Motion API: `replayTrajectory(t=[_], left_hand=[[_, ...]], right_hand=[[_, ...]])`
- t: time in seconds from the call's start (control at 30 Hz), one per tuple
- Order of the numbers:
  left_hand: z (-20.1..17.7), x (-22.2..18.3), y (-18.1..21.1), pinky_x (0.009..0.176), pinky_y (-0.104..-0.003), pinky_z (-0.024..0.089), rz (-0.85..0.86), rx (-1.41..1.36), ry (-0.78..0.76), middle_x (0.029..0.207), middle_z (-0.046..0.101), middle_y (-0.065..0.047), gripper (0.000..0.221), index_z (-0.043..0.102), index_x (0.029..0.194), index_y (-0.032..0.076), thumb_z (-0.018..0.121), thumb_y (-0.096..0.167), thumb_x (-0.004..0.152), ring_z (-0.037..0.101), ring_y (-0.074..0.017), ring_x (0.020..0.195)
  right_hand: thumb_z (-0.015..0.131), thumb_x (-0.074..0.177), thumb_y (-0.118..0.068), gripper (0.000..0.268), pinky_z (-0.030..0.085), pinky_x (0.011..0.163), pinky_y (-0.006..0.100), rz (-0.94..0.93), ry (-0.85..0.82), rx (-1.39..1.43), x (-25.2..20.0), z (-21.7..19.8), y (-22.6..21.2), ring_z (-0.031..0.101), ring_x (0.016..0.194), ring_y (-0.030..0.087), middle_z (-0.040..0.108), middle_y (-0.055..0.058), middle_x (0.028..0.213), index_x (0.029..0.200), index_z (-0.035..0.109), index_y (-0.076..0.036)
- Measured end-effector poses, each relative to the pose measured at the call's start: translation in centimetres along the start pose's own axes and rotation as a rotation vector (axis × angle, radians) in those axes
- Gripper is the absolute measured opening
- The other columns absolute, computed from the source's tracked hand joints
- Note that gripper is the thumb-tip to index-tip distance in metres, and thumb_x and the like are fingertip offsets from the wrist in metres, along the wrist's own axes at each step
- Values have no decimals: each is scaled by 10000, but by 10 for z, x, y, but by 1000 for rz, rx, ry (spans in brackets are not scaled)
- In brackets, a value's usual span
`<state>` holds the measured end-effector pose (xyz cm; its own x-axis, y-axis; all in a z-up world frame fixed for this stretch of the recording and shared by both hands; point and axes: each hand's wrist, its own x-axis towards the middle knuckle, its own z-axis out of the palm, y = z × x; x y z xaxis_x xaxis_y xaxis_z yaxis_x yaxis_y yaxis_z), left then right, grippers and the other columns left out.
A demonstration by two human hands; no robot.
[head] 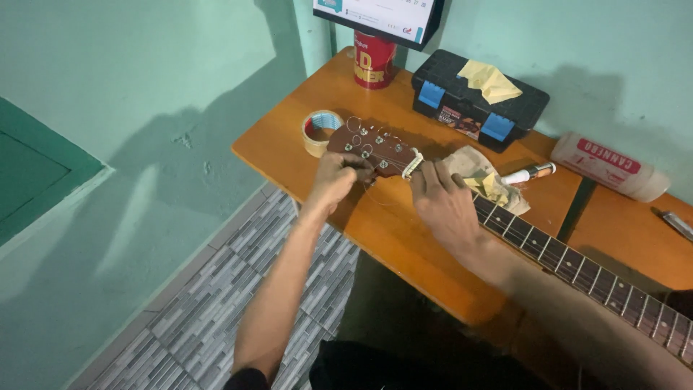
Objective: Cleaning an acoustic guitar with a cloth and restringing it by threading a new string through the bridge and tuning peg.
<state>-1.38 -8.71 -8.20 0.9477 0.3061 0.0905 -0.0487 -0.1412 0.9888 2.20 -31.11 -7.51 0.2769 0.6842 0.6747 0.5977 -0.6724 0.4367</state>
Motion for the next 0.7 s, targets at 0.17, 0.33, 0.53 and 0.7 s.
replayTrajectory(t=[0.17,0.33,0.53,0.7], left_hand=[[1,-7,9,755,-263,489,-12,-4,4,762,758,-146,153,818,857,60,771,100,717,725,-221,820],[4,-1,-1,740,-248,492,-12,10,4,735,756,-106,133,825,836,96,785,107,709,729,-202,782],[5,-2,1,746,-232,480,-24,9,11,724,754,-107,121,823,812,106,767,122,706,700,-178,788],[8,1,-1,701,-247,497,17,29,-13,681,747,-113,166,822,819,83,718,90,689,740,-222,739]], right_hand=[[636,1006,-175,164,547,621,315,91,-150,4,-4,2,-12,637,894,223,478,-22,907,873,612,-81],[627,1002,-131,129,560,636,319,99,-263,29,-2,-2,-8,651,930,247,469,4,958,917,609,-35],[618,1019,-146,177,555,614,302,81,-234,209,2,3,3,655,766,239,434,-65,885,856,575,-92],[677,1024,-248,218,556,599,306,166,-205,422,3,7,15,673,766,237,449,-51,874,899,562,-111]])
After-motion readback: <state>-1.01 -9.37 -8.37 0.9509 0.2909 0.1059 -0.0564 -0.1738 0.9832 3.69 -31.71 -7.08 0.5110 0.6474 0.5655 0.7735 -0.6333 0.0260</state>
